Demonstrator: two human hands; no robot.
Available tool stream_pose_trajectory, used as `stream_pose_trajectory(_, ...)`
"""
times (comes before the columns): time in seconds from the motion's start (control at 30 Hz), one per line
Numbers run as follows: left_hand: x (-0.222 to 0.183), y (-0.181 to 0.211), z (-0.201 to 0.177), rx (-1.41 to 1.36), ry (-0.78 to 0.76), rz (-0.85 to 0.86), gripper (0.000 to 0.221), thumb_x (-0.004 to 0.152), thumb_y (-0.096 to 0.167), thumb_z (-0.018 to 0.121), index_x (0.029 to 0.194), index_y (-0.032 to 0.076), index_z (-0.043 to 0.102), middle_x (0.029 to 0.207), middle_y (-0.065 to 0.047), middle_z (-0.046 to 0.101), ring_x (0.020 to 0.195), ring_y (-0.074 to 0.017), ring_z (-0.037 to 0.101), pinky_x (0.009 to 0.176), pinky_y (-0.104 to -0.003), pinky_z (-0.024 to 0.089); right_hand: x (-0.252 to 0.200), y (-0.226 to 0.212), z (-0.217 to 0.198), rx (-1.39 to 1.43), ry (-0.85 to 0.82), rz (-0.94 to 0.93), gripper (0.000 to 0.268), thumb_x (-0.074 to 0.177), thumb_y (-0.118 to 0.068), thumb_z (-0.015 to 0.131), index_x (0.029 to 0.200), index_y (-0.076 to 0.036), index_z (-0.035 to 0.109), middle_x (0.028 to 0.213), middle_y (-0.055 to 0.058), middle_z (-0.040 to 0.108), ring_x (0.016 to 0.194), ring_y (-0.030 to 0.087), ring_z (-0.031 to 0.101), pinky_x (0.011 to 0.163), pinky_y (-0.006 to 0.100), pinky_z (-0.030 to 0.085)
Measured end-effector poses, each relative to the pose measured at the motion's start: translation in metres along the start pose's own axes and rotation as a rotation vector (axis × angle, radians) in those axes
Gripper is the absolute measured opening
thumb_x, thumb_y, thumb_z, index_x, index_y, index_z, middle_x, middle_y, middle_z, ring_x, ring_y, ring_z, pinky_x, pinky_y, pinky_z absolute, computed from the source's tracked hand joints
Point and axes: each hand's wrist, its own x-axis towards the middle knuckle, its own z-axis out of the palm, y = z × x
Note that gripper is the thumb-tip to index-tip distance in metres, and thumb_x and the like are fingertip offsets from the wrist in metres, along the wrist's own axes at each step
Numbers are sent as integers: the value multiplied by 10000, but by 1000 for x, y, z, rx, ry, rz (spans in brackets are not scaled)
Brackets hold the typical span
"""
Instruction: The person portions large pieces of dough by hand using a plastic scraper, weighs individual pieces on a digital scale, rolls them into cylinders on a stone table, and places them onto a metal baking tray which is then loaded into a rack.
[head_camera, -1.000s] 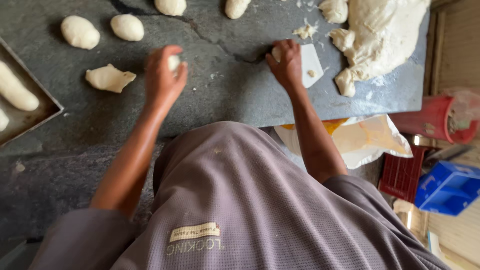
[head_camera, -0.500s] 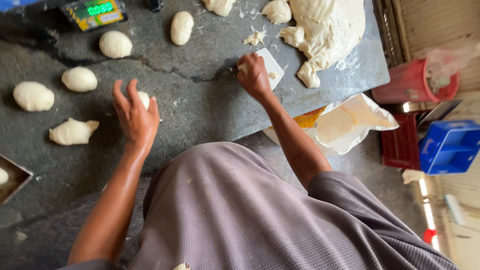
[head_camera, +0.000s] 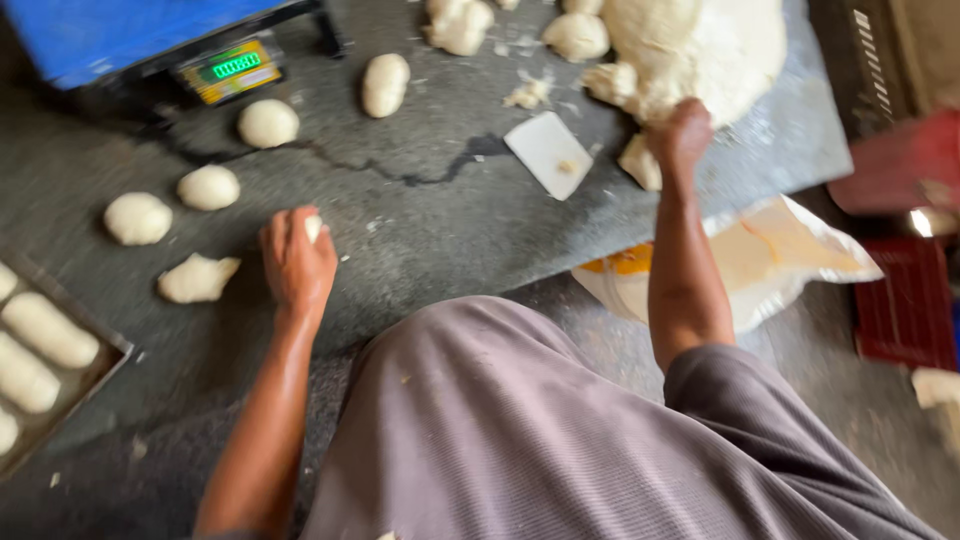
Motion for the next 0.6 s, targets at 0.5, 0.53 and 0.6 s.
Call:
stream_pose_trajectory(0.5, -82, -15, -39, 110, 121, -187, 342, 1042, 338, 716, 1195, 51, 611, 1143, -174, 635, 1091, -388, 580, 912, -531, 458, -175, -173, -94, 679, -446, -301, 296, 1008, -234, 753, 1124, 24, 665, 960, 129, 722, 871, 277, 690, 758, 406, 559)
stream_pose_trajectory(0.53, -89, -10, -37, 196, 100, -233, 340, 1052, 372, 690, 1172, 59, 627, 1162, -159, 631, 1095, -373, 565, 880, -549, 433, -188, -162, -93, 527, -275, -335, 281, 1066, -225, 731, 1128, 25, 618, 997, 186, 700, 920, 391, 659, 799, 470, 527)
stream_pose_trajectory(0.6, -83, 7, -20, 184, 178, -229, 359, 1030, 401, 691, 1104, 56, 624, 1142, -166, 615, 1077, -375, 549, 874, -542, 436, -225, -149, -97, 325, -116, -470, 275, 1057, -154, 678, 1266, -2, 582, 1095, 259, 589, 1025, 453, 561, 923, 552, 467)
